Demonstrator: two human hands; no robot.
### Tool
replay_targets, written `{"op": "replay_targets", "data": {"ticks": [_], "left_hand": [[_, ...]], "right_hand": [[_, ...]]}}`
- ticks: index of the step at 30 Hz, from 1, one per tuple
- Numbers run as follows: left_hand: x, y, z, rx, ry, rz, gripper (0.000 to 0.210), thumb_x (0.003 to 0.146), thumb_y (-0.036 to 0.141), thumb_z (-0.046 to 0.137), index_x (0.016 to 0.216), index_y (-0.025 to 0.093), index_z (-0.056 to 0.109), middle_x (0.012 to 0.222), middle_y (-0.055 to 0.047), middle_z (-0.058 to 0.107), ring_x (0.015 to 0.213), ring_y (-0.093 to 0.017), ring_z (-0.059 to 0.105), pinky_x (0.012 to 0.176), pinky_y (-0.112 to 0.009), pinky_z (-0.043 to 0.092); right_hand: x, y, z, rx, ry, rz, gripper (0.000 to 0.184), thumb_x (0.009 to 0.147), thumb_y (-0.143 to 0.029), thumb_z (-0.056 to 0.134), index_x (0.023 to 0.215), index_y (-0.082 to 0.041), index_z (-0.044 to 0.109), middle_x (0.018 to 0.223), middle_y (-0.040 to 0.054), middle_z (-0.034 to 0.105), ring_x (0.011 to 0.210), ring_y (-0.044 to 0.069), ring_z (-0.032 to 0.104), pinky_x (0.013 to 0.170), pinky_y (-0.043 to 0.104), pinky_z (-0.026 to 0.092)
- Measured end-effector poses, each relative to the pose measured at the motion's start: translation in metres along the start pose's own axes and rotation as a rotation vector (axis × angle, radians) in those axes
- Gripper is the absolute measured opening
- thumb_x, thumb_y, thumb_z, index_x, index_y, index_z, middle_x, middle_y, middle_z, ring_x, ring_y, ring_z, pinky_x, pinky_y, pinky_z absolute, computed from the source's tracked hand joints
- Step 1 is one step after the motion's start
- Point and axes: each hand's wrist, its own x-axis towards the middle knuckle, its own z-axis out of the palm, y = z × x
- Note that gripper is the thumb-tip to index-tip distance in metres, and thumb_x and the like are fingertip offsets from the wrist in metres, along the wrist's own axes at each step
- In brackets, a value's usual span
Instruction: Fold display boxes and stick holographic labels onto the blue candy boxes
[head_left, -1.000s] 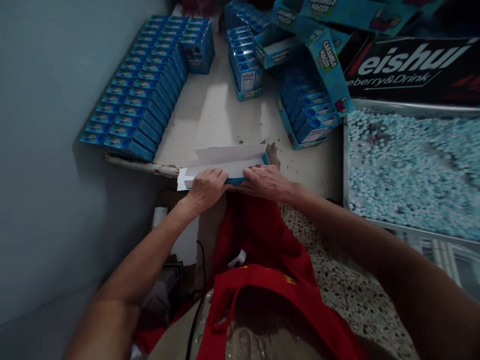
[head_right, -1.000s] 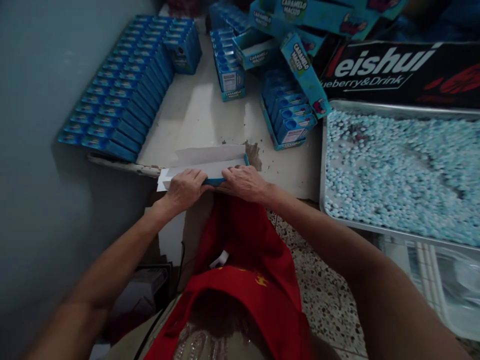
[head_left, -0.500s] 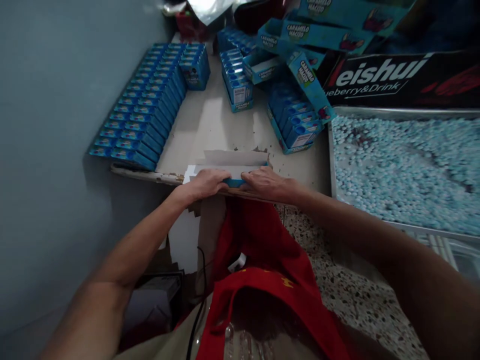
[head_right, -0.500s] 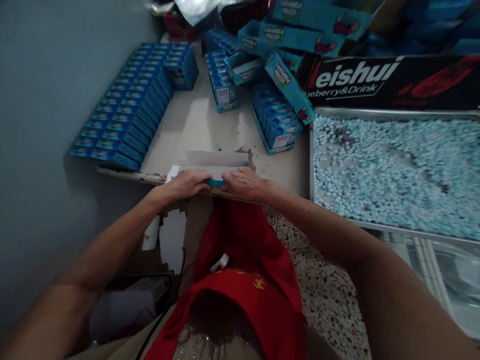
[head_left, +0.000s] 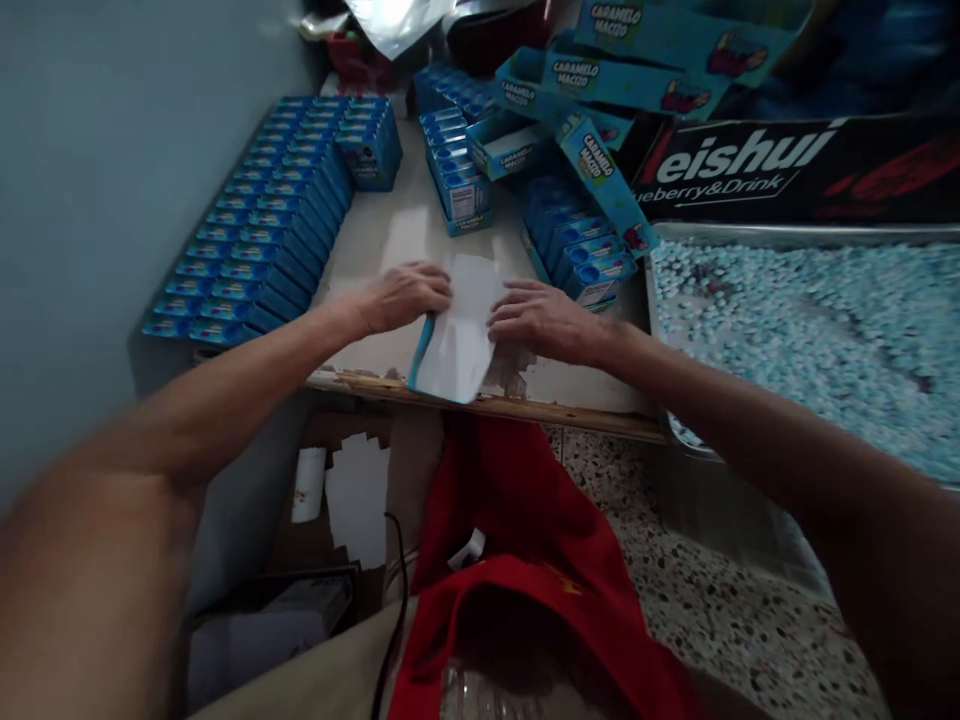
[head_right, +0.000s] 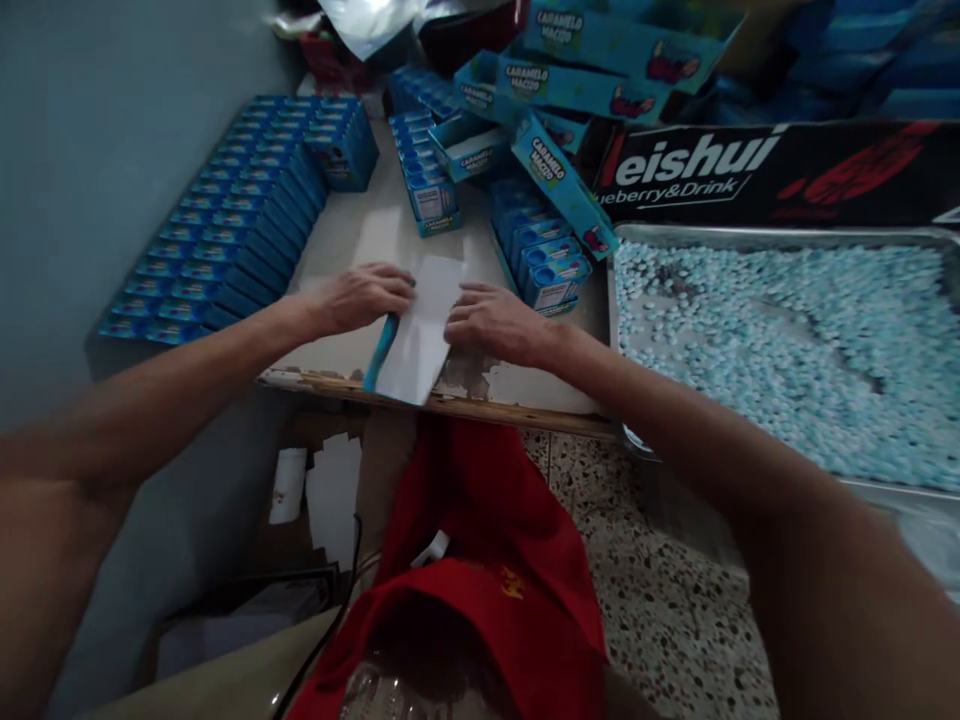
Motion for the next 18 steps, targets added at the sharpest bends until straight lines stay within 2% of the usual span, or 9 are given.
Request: {"op": "replay_targets", "data": {"ticks": [2,3,5,7,10,13,15,18], "left_hand": [[-0.004,0.008,-0.015,0.037,0.0,-0.004,0.018,0.093,0.021,0.06,0.105,0.019,0.074,0.122,-0.008,0.071,0.128,-0.026,0.06,0.107,-0.041,0.043],[-0.013,0.015,-0.02,0.063,0.035,-0.046,0.023,0.095,0.023,0.06,0.113,0.018,0.073,0.125,-0.009,0.069,0.13,-0.027,0.058,0.107,-0.041,0.043],[-0.041,0.034,-0.022,0.115,0.119,-0.19,0.026,0.099,0.03,0.061,0.118,0.019,0.073,0.122,-0.01,0.07,0.125,-0.028,0.06,0.102,-0.038,0.045],[-0.073,0.053,-0.007,0.143,0.113,-0.33,0.025,0.102,0.037,0.059,0.11,0.019,0.075,0.111,-0.011,0.073,0.113,-0.028,0.065,0.093,-0.035,0.047],[-0.103,0.069,0.033,0.16,0.146,-0.497,0.029,0.107,0.034,0.047,0.106,0.019,0.072,0.106,-0.014,0.074,0.102,-0.029,0.067,0.085,-0.037,0.046],[-0.102,0.065,0.066,0.158,0.241,-0.58,0.035,0.11,0.033,0.037,0.103,0.02,0.069,0.104,-0.016,0.074,0.102,-0.029,0.067,0.084,-0.038,0.043],[-0.093,0.055,0.074,0.109,0.195,-0.566,0.035,0.11,0.037,0.038,0.1,0.02,0.067,0.099,-0.014,0.075,0.099,-0.029,0.067,0.083,-0.036,0.041],[-0.083,0.042,0.075,0.004,0.097,-0.533,0.028,0.108,0.039,0.046,0.102,0.021,0.067,0.098,-0.011,0.075,0.097,-0.028,0.067,0.083,-0.035,0.041]], "right_hand": [[0.01,-0.016,0.006,0.008,0.054,0.052,0.028,0.106,-0.019,0.05,0.117,-0.027,0.075,0.119,0.0081,0.075,0.114,0.025,0.063,0.1,0.041,0.044],[0.016,-0.025,0.009,0.006,0.086,0.084,0.028,0.106,-0.019,0.051,0.12,-0.026,0.074,0.117,0.0093,0.074,0.11,0.025,0.063,0.094,0.038,0.044],[0.03,-0.04,0.018,0.01,0.149,0.13,0.029,0.106,-0.02,0.051,0.124,-0.026,0.072,0.116,0.0102,0.072,0.106,0.025,0.062,0.088,0.035,0.042],[0.047,-0.052,0.028,0.047,0.191,0.16,0.03,0.107,-0.021,0.048,0.127,-0.026,0.07,0.116,0.0098,0.072,0.106,0.024,0.061,0.087,0.034,0.041],[0.07,-0.062,0.044,0.158,0.207,0.241,0.03,0.109,-0.024,0.044,0.129,-0.023,0.065,0.116,0.0099,0.072,0.106,0.023,0.062,0.087,0.033,0.042],[0.081,-0.058,0.055,0.268,0.166,0.293,0.027,0.11,-0.028,0.043,0.123,-0.022,0.066,0.111,0.0091,0.072,0.101,0.022,0.063,0.084,0.031,0.043],[0.078,-0.052,0.061,0.316,0.151,0.269,0.027,0.109,-0.027,0.043,0.118,-0.021,0.068,0.112,0.0098,0.069,0.102,0.021,0.062,0.086,0.031,0.045],[0.063,-0.052,0.069,0.266,0.207,0.236,0.029,0.109,-0.025,0.043,0.121,-0.018,0.068,0.117,0.0132,0.064,0.109,0.023,0.059,0.094,0.034,0.046]]}}
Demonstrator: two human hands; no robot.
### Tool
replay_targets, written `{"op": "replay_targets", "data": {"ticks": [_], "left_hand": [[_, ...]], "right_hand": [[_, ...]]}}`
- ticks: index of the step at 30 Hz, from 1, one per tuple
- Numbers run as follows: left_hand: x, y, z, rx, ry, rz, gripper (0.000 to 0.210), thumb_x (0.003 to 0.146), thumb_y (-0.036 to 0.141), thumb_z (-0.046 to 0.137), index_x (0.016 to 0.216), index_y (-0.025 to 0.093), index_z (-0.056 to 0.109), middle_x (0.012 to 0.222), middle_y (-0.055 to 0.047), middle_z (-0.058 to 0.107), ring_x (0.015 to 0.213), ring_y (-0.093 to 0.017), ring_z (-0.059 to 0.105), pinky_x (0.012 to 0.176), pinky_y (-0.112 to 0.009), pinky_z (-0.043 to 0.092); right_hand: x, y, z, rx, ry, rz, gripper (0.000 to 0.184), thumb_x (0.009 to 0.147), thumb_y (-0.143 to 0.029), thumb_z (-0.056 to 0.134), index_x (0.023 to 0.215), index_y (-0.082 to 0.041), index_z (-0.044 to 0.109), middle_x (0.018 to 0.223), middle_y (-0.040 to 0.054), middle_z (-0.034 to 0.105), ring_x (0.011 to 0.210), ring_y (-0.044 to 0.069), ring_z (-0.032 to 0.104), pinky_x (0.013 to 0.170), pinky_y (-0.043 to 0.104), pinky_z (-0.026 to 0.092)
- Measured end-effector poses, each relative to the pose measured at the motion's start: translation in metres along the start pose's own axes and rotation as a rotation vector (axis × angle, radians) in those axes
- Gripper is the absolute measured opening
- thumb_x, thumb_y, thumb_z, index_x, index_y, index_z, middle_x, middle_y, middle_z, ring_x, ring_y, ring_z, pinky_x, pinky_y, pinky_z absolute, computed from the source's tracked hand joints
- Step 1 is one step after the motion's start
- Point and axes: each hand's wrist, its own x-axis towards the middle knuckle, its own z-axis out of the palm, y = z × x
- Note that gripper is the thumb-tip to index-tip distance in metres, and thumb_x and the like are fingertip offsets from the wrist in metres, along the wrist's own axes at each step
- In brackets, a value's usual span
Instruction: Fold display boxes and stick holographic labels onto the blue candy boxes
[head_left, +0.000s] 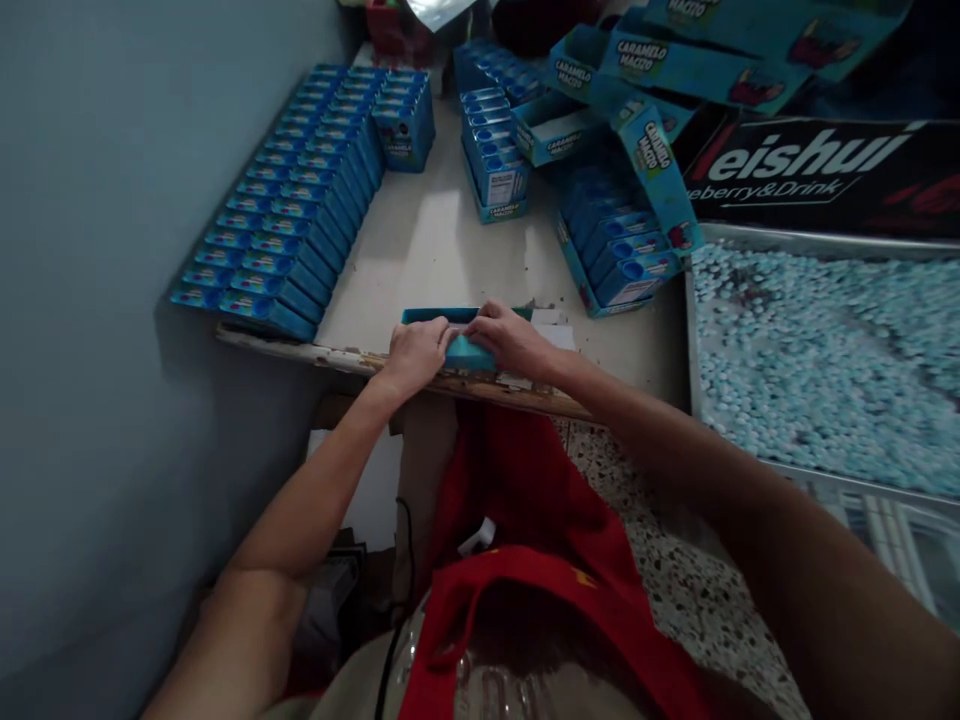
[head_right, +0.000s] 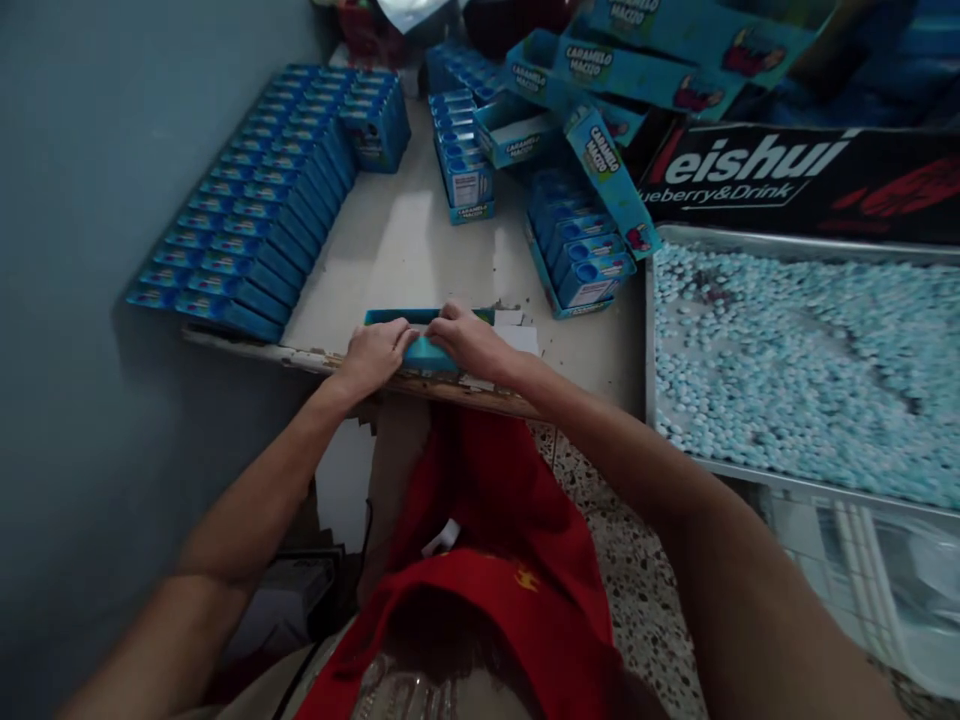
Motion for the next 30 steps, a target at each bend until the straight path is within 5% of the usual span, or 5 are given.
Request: {"op": "replay_targets", "data": {"ticks": [6,11,17,24,30], "left_hand": [[-0.021,-0.019,0.012,-0.046,0.201,0.167,0.026,0.104,0.042,0.056,0.1,0.02,0.07,0.115,-0.014,0.069,0.114,-0.028,0.058,0.103,-0.039,0.043],[-0.043,-0.027,0.024,0.153,0.128,0.335,0.023,0.102,0.039,0.056,0.109,0.021,0.069,0.118,-0.017,0.067,0.117,-0.034,0.056,0.102,-0.047,0.042],[-0.026,-0.024,0.015,0.263,0.046,0.372,0.026,0.103,0.043,0.055,0.099,0.02,0.066,0.103,-0.016,0.069,0.105,-0.033,0.06,0.084,-0.041,0.044],[-0.01,-0.048,0.019,0.197,0.114,0.48,0.048,0.104,0.06,0.048,0.08,0.022,0.065,0.08,-0.01,0.069,0.086,-0.027,0.063,0.068,-0.035,0.04],[-0.009,-0.03,0.012,0.183,0.054,0.461,0.049,0.1,0.063,0.057,0.076,0.021,0.065,0.078,-0.011,0.068,0.083,-0.028,0.066,0.068,-0.034,0.042]], "right_hand": [[-0.038,-0.021,0.017,-0.332,0.027,-0.013,0.027,0.107,-0.032,0.05,0.115,-0.015,0.069,0.115,0.0177,0.066,0.111,0.032,0.052,0.098,0.044,0.042],[-0.042,-0.037,0.024,-0.368,-0.014,0.111,0.026,0.108,-0.026,0.044,0.112,-0.018,0.069,0.115,0.0157,0.067,0.111,0.031,0.051,0.093,0.041,0.038],[-0.037,-0.048,0.023,-0.367,-0.024,0.166,0.029,0.11,-0.032,0.04,0.111,-0.017,0.065,0.112,0.0171,0.068,0.105,0.032,0.054,0.082,0.04,0.037],[-0.022,-0.042,0.006,-0.217,-0.258,0.248,0.046,0.114,-0.044,0.03,0.114,-0.013,0.065,0.103,0.0161,0.074,0.094,0.027,0.067,0.07,0.034,0.035],[-0.035,-0.026,-0.027,-0.131,-0.37,0.086,0.022,0.107,-0.026,0.051,0.116,-0.015,0.068,0.109,0.011,0.076,0.094,0.023,0.066,0.071,0.032,0.035]]}}
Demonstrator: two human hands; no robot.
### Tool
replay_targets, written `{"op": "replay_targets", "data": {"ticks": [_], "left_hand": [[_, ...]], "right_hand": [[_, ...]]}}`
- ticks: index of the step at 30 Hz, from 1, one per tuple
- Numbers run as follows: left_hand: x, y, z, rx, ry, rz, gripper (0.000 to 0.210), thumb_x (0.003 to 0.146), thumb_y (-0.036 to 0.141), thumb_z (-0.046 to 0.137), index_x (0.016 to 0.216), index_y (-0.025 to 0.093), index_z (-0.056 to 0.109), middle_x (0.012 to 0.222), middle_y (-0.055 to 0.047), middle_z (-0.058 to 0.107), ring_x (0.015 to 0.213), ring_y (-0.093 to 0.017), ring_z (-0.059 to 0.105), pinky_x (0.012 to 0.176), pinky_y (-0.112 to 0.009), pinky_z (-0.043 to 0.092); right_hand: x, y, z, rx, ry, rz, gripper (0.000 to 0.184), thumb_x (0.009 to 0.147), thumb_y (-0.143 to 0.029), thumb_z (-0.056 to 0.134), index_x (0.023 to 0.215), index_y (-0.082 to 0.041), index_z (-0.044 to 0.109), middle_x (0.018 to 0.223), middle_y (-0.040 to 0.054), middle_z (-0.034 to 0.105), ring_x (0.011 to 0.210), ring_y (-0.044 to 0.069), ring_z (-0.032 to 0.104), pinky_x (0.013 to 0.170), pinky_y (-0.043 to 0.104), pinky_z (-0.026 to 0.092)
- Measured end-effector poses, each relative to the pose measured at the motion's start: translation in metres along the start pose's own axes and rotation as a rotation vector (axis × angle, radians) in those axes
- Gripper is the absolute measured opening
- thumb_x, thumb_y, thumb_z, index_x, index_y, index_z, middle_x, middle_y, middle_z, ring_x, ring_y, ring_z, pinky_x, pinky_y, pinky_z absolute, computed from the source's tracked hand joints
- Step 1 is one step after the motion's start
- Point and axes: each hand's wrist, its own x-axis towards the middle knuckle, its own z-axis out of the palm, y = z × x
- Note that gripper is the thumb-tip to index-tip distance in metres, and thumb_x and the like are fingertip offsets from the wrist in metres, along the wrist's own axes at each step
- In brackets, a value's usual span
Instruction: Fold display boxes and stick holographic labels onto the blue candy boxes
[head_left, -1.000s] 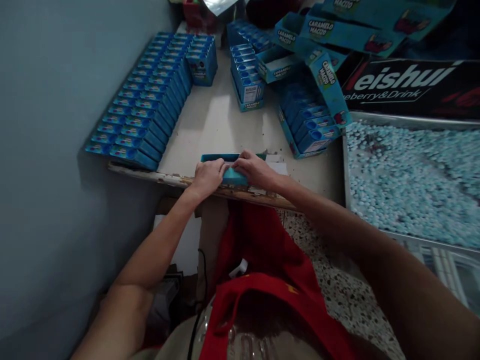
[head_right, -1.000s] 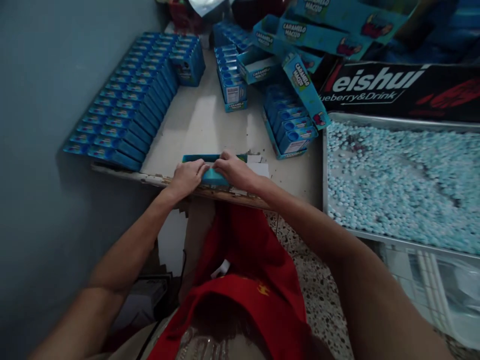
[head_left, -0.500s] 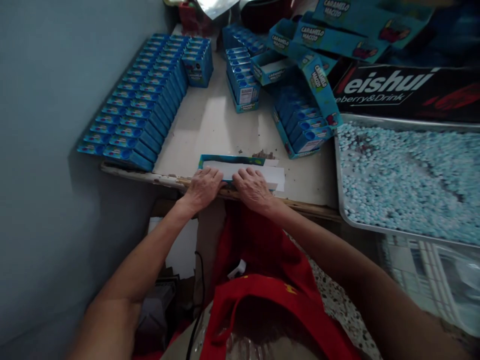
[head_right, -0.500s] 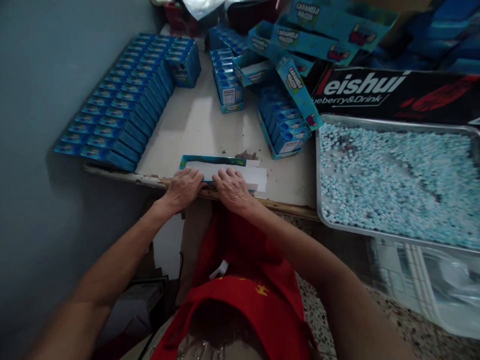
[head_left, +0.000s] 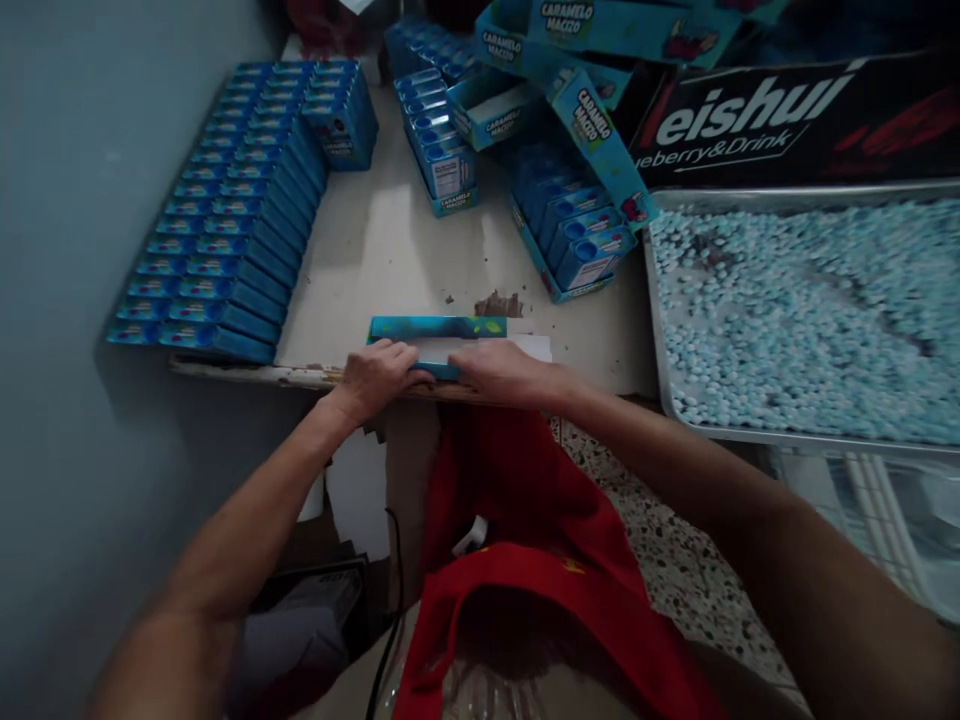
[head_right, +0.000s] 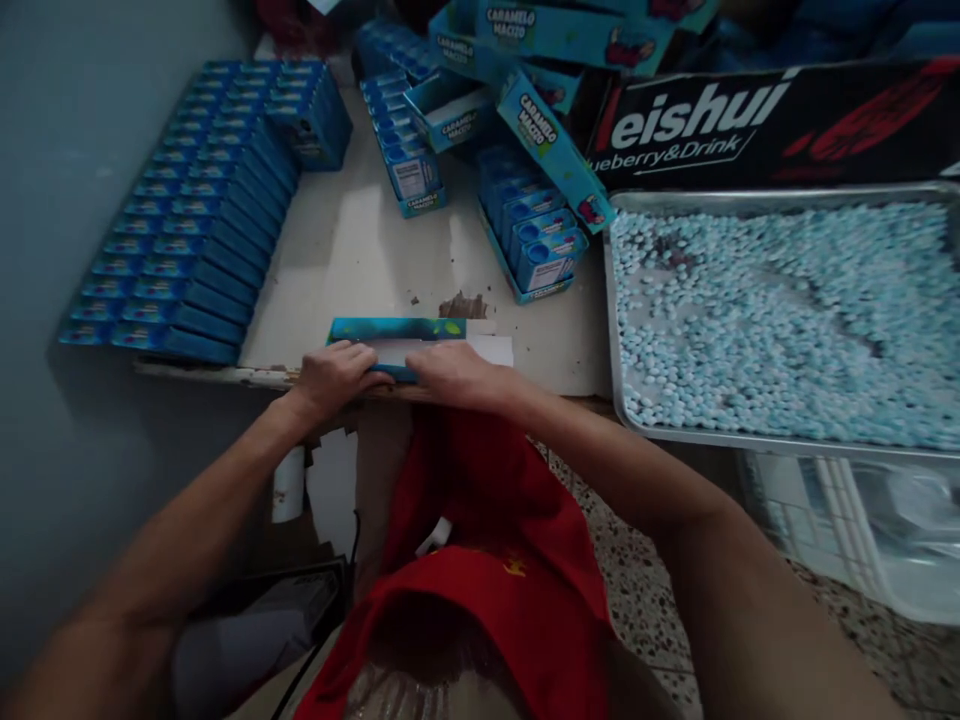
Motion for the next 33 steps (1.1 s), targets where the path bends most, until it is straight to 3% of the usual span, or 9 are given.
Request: {"op": "replay_targets", "data": {"ticks": [5,9,12,16,21,23,25,29,33], "left_hand": [[0.013,0.05,-0.041,-0.143,-0.124,-0.101,0.036,0.093,0.059,0.07,0.099,0.024,0.071,0.073,-0.005,0.067,0.076,-0.027,0.067,0.072,-0.034,0.046],[0.033,0.052,-0.061,-0.184,0.183,-0.44,0.047,0.089,0.059,0.075,0.12,0.024,0.068,0.099,-0.01,0.072,0.107,-0.033,0.067,0.095,-0.041,0.049],[0.037,0.023,-0.044,-0.385,0.274,-0.739,0.042,0.097,0.057,0.063,0.112,0.018,0.07,0.101,-0.014,0.071,0.111,-0.033,0.066,0.097,-0.041,0.051],[0.02,0.009,-0.007,-0.766,0.135,-0.783,0.042,0.099,0.054,0.056,0.108,0.017,0.073,0.092,-0.01,0.074,0.088,-0.027,0.07,0.081,-0.034,0.054],[0.026,0.028,0.005,-0.553,0.197,-0.872,0.028,0.083,0.022,0.068,0.111,0.018,0.072,0.114,-0.013,0.074,0.11,-0.03,0.068,0.094,-0.036,0.053],[0.035,0.027,0.004,-0.548,0.175,-0.925,0.045,0.076,0.018,0.073,0.12,0.018,0.07,0.115,-0.013,0.074,0.11,-0.03,0.069,0.094,-0.036,0.053],[0.041,0.022,0.004,-0.644,0.176,-0.917,0.052,0.077,0.018,0.071,0.129,0.017,0.068,0.11,-0.01,0.076,0.103,-0.028,0.071,0.091,-0.035,0.054],[0.044,0.02,0.011,-0.715,0.317,-0.919,0.05,0.08,0.015,0.063,0.129,0.016,0.071,0.106,-0.007,0.076,0.095,-0.023,0.07,0.087,-0.032,0.053],[0.05,0.033,0.015,-0.732,0.36,-0.952,0.052,0.077,0.011,0.065,0.128,0.017,0.071,0.098,-0.005,0.073,0.089,-0.022,0.068,0.085,-0.031,0.052]], "right_hand": [[-0.017,0.022,-0.015,-0.171,0.138,-0.076,0.022,0.106,-0.019,0.053,0.113,-0.02,0.074,0.107,0.0101,0.074,0.104,0.026,0.061,0.086,0.036,0.039],[-0.006,0.041,-0.015,-0.246,0.193,-0.256,0.021,0.106,-0.025,0.057,0.098,-0.022,0.077,0.107,0.0084,0.073,0.114,0.027,0.054,0.099,0.04,0.039],[0.005,0.048,-0.007,-0.246,0.198,-0.314,0.023,0.105,-0.022,0.056,0.096,-0.022,0.076,0.106,0.0079,0.072,0.112,0.026,0.053,0.1,0.04,0.041],[0.009,0.051,0.002,-0.205,0.183,-0.339,0.021,0.103,-0.019,0.058,0.093,-0.022,0.076,0.104,0.0094,0.072,0.111,0.027,0.053,0.096,0.04,0.045],[0.006,0.056,0.009,0.138,0.204,-0.294,0.018,0.088,-0.01,0.06,0.091,-0.021,0.074,0.102,0.0089,0.072,0.102,0.025,0.059,0.09,0.038,0.048],[0.008,0.053,0.016,0.394,0.287,-0.206,0.018,0.086,-0.014,0.059,0.096,-0.02,0.072,0.099,0.0076,0.071,0.095,0.024,0.061,0.085,0.037,0.05],[0.014,0.047,0.024,0.62,0.481,0.013,0.014,0.09,-0.024,0.057,0.097,-0.019,0.067,0.095,0.0068,0.068,0.088,0.023,0.061,0.08,0.037,0.051],[0.034,0.033,0.043,0.653,0.934,0.478,0.039,0.08,-0.029,0.068,0.117,-0.02,0.062,0.122,0.0131,0.062,0.108,0.028,0.06,0.093,0.043,0.053],[0.053,0.032,0.052,0.751,0.85,0.483,0.057,0.076,-0.02,0.06,0.133,-0.02,0.06,0.11,0.0095,0.067,0.1,0.026,0.064,0.091,0.042,0.054]]}}
